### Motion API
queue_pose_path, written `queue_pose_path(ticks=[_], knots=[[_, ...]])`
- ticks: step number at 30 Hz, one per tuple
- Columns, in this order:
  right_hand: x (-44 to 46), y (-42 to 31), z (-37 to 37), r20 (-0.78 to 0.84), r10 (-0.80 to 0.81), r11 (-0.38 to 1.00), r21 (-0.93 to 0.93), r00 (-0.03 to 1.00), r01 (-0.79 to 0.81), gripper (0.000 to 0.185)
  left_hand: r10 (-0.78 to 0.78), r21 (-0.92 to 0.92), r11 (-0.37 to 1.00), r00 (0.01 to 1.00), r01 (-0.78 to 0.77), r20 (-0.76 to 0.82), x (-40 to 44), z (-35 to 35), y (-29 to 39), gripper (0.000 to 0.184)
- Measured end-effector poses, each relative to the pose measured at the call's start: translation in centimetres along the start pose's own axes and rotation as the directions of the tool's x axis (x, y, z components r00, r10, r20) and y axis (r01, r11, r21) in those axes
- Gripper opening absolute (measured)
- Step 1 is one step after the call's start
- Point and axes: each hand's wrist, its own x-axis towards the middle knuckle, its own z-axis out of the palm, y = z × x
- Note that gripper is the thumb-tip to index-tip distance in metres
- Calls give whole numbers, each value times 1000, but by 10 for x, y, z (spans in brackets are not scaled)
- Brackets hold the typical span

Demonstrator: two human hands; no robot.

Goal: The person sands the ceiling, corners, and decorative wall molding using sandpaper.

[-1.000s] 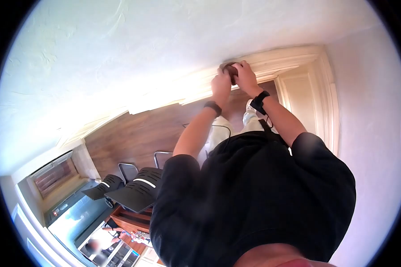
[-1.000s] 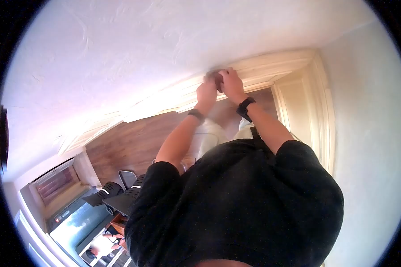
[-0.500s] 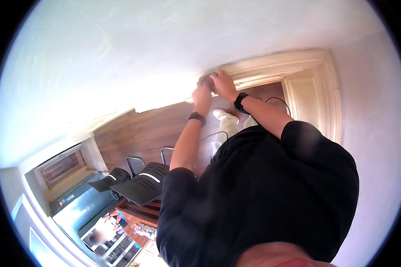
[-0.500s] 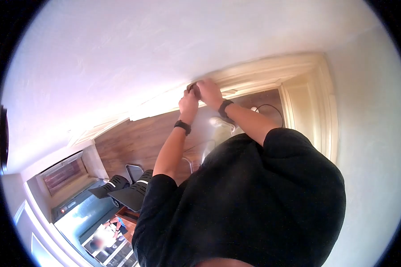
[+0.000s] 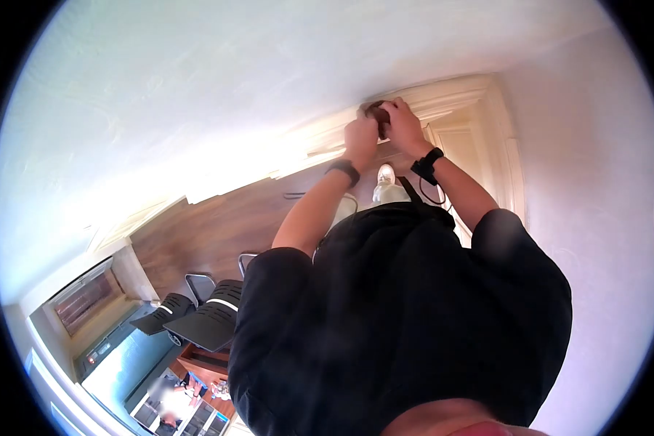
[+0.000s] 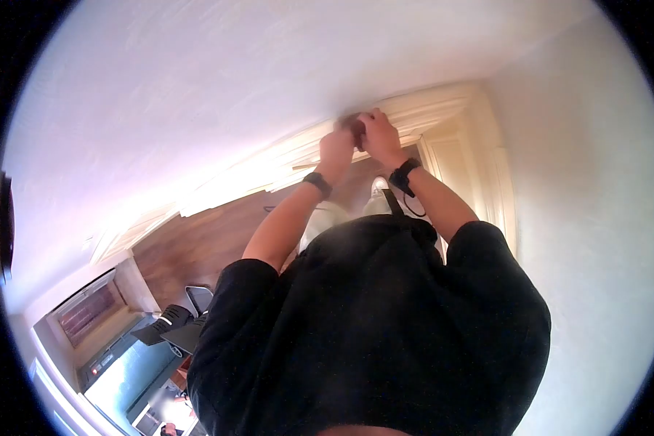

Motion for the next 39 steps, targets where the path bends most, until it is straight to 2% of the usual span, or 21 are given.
queue_pose_path(ticks=[2,5,6,10,12,15,18,21,25,29,32,33,35,37,39], knots=[[2,13,-14,-19,50,998,-41,999,-51,42,29,15,999,999,-29,-33,16,11,16,20],[1,33,-28,-68,114,991,-65,991,-118,41,78,81,993,995,-82,56,31,24,38,24],[0,39,-32,-79,133,988,-74,988,-139,42,52,61,997,998,-54,27,35,28,48,23],[-2,72,-42,-126,221,966,-107,967,-235,41,108,86,990,990,-116,87,51,30,81,22],[0,81,-48,-149,263,951,-127,953,-283,39,135,74,988,990,-138,50,55,28,92,19],[-1,83,-45,-227,259,947,-131,939,-293,36,121,52,991,992,-123,35,62,36,95,20],[-1,79,-41,-233,266,945,-131,935,-301,35,116,56,991,993,-118,34,58,38,85,23],[-3,77,-27,-231,187,965,-139,955,-223,41,130,74,989,991,-130,6,47,33,71,22],[-8,28,8,-235,182,971,-111,955,-212,41,78,25,997,996,-77,-47,16,24,27,18],[-7,-19,48,-157,128,986,-86,979,-143,40,19,-3,1000,998,-19,-58,-20,8,-32,18],[-14,-65,86,-76,68,998,17,995,-67,38,-14,11,1000,996,15,-84,-61,-11,-84,20],[-17,-80,99,-48,43,997,68,998,-39,38,-40,-36,999,997,37,-73,-76,-16,-104,23],[-25,-126,117,-70,-66,988,133,995,75,38,-105,-174,981,986,82,-126,-109,-39,-140,29],[-23,-177,131,-75,-141,957,244,987,155,40,-171,-224,966,972,132,-163,-138,-72,-173,37],[-17,-234,137,-150,-299,919,221,943,326,41,-268,-271,944,918,190,-292,-166,-130,-185,40]])
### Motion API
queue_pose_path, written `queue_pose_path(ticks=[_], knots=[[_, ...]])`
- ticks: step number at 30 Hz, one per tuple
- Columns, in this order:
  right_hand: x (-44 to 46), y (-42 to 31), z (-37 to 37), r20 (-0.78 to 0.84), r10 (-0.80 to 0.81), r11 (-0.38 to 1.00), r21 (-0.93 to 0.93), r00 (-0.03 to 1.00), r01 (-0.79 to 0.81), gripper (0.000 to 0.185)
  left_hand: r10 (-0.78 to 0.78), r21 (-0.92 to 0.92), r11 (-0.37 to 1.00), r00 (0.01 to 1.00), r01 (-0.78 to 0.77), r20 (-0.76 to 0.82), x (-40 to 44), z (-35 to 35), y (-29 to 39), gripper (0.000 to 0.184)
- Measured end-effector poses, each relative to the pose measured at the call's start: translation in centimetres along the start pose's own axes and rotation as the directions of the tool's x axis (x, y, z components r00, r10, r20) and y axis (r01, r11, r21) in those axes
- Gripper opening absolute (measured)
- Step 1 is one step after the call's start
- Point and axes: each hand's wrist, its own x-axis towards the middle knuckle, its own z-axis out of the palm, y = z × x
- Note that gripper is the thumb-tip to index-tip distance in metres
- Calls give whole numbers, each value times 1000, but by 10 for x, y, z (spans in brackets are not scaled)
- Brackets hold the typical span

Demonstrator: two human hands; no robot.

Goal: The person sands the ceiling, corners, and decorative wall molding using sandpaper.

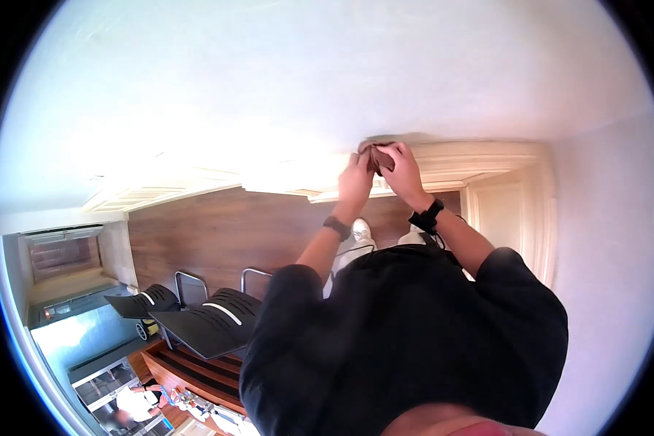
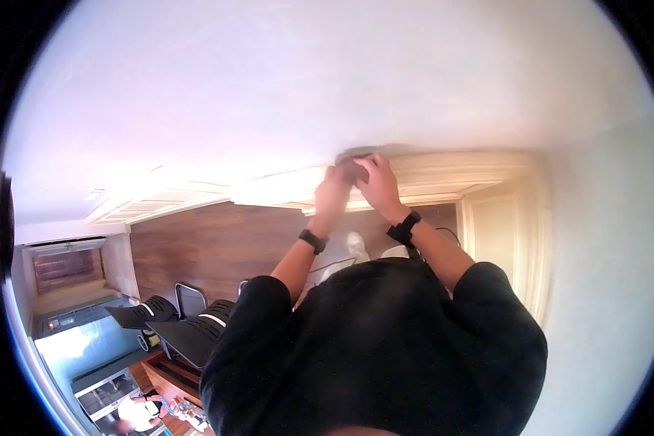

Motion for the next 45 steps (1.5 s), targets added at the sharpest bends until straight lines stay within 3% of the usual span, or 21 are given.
queue_pose_path(ticks=[2,3,7,11,14,15,18,21,24,28,33,36,37,43,45], knots=[[26,-52,14,-62,-133,988,71,989,137,41,-29,-61,998,978,17,-208,0,-53,-6,40],[39,-76,19,-96,-198,973,101,976,207,41,-15,-112,993,938,-26,-348,4,-71,-13,38],[83,-150,37,-232,-466,875,21,854,483,42,59,-204,951,783,-233,-619,24,-141,-22,37],[105,-196,43,-356,-510,843,-24,783,538,44,144,-155,922,685,-355,-714,42,-183,-23,39],[108,-209,27,-466,-442,878,-51,767,476,45,184,-172,882,656,-439,-732,51,-199,2,43],[107,-208,21,-514,-419,887,-54,749,459,46,233,-103,869,583,-484,-778,56,-201,16,43],[103,-176,22,-649,-340,922,-89,680,376,48,366,-80,811,609,-579,-704,63,-197,37,41],[88,-133,35,-678,-254,945,-22,690,326,45,403,-151,795,698,-587,-592,59,-179,36,38],[70,-120,50,-592,-249,967,-102,766,235,44,387,-188,830,785,-525,-484,53,-160,8,35],[64,-106,99,-551,-189,972,12,813,234,42,346,-187,846,781,-499,-520,47,-139,-49,34],[65,-120,142,-482,-238,961,7,843,275,40,220,-174,908,786,-382,-578,34,-130,-103,36],[71,-137,164,-401,-297,942,28,867,335,39,165,-182,922,770,-342,-616,25,-147,-130,38],[75,-144,169,-387,-336,928,18,859,371,40,153,-160,925,724,-344,-673,25,-151,-134,40],[82,-179,178,-415,-282,941,53,865,333,43,155,-222,893,729,-392,-667,23,-173,-145,43],[89,-202,157,-376,-339,924,39,863,380,44,147,-190,894,667,-405,-730,28,-181,-132,42]])
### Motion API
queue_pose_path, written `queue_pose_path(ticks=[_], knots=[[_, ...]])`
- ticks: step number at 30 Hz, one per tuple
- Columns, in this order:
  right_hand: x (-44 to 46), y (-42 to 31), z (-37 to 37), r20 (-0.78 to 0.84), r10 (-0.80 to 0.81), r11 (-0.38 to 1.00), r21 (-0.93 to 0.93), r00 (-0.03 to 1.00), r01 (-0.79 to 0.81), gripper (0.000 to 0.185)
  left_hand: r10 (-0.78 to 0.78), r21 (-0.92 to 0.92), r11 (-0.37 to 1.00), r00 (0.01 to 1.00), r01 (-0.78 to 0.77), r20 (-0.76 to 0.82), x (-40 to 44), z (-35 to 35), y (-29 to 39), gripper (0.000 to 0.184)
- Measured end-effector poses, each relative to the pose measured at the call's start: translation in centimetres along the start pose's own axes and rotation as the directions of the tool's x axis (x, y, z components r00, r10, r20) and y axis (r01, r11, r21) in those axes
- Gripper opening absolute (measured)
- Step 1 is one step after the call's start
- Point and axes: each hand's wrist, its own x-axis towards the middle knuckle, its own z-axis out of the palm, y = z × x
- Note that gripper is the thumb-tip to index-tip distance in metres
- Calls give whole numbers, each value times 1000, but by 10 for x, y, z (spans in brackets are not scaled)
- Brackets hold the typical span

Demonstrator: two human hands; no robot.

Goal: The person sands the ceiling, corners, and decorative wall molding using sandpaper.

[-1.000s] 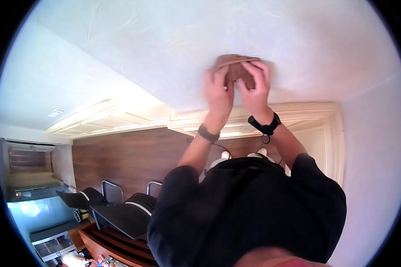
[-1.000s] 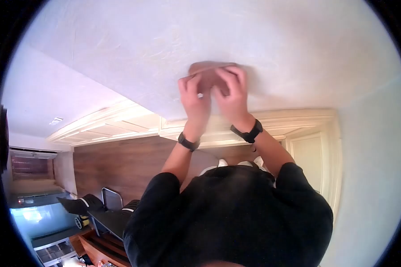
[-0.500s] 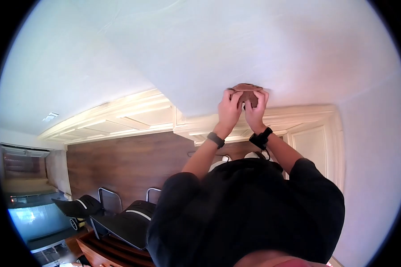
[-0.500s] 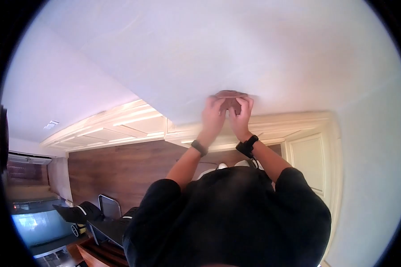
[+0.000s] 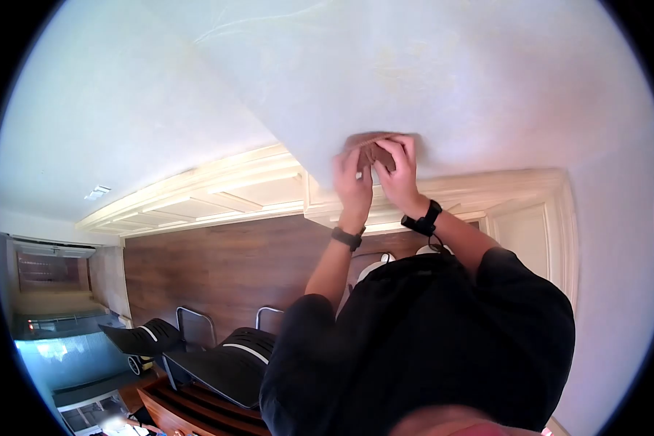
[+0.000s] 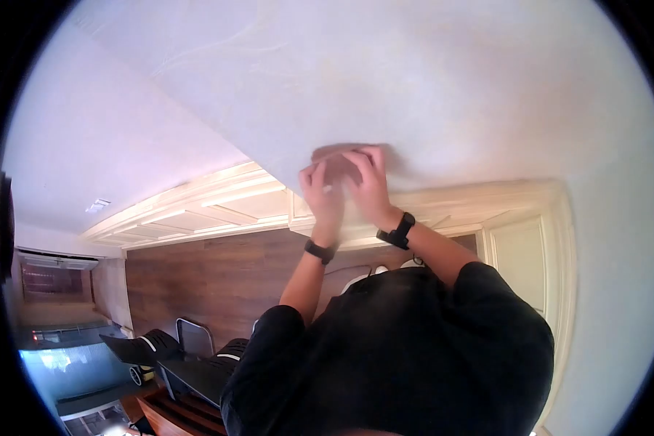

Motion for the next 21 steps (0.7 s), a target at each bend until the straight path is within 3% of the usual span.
queue_pose_path(ticks=[8,13,16,18,20,21], knots=[[96,-68,-28,-84,-206,978,-59,975,201,45,170,11,985,983,-170,-72,104,-28,78,46],[158,-114,-45,-122,-390,919,-109,913,378,37,329,47,944,918,-327,-222,162,-37,114,45],[168,-110,-44,-118,-459,884,-164,880,439,41,254,-28,965,955,-261,-151,167,-48,125,40],[161,-112,-44,40,-385,921,-37,922,387,42,139,-35,989,984,-144,-113,157,-50,123,42],[145,-81,-28,11,-351,931,109,936,348,41,145,-18,988,973,-151,-180,143,-40,105,40],[133,-73,-23,5,-340,940,-20,940,340,39,153,-11,987,965,-159,-213,134,-36,95,39]])
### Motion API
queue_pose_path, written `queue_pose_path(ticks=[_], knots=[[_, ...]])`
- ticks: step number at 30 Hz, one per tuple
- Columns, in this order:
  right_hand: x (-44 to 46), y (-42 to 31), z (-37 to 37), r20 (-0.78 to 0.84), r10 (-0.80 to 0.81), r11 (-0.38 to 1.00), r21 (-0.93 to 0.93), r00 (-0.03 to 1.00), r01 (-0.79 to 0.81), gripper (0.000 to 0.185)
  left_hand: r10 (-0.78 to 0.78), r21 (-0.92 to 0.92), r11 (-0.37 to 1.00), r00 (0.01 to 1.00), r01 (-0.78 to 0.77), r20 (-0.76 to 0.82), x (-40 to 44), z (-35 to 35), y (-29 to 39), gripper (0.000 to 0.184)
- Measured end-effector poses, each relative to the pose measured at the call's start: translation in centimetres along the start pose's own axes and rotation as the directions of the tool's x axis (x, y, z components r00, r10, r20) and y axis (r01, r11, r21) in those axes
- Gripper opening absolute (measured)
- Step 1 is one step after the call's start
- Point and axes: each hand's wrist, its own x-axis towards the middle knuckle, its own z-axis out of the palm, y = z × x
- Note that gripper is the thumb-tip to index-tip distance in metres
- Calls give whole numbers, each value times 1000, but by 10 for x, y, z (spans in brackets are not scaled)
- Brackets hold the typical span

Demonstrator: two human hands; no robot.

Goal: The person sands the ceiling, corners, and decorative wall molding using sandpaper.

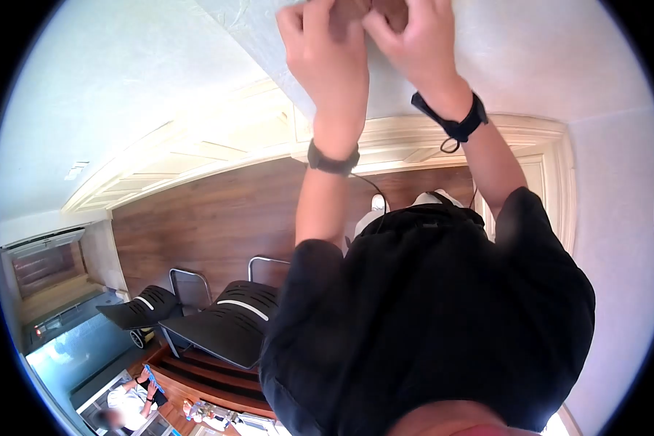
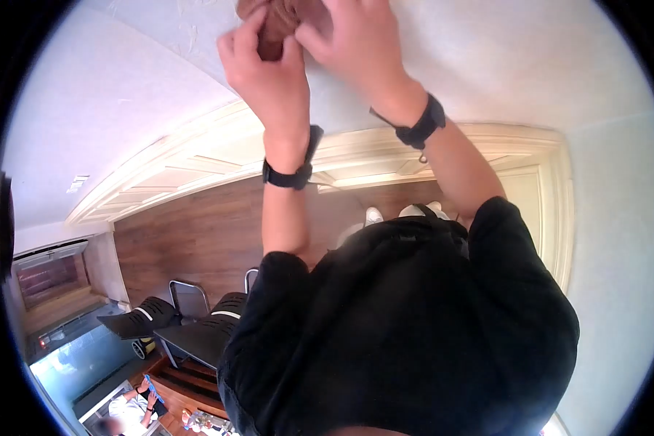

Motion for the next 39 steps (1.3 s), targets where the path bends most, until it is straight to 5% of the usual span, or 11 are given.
queue_pose_path(ticks=[4,10,16,23,26,39], knots=[[-54,4,13,52,100,934,-350,994,-75,39,-221,107,972,968,209,114,-55,-6,-24,35],[-102,3,41,180,179,961,-242,967,-133,38,-403,168,912,897,375,182,-105,-28,-57,40],[-56,-25,53,117,136,980,-159,984,-116,40,-321,127,943,941,307,109,-52,-50,-44,39],[38,-51,32,-44,-46,994,-99,998,42,42,-1,107,994,1000,4,-25,42,-45,-4,41],[47,-52,7,-80,67,986,-147,995,-78,38,36,75,996,997,-40,65,56,-37,16,41],[-72,1,-11,107,244,956,-193,964,-220,37,-171,159,980,904,116,392,-73,-6,-37,40]])
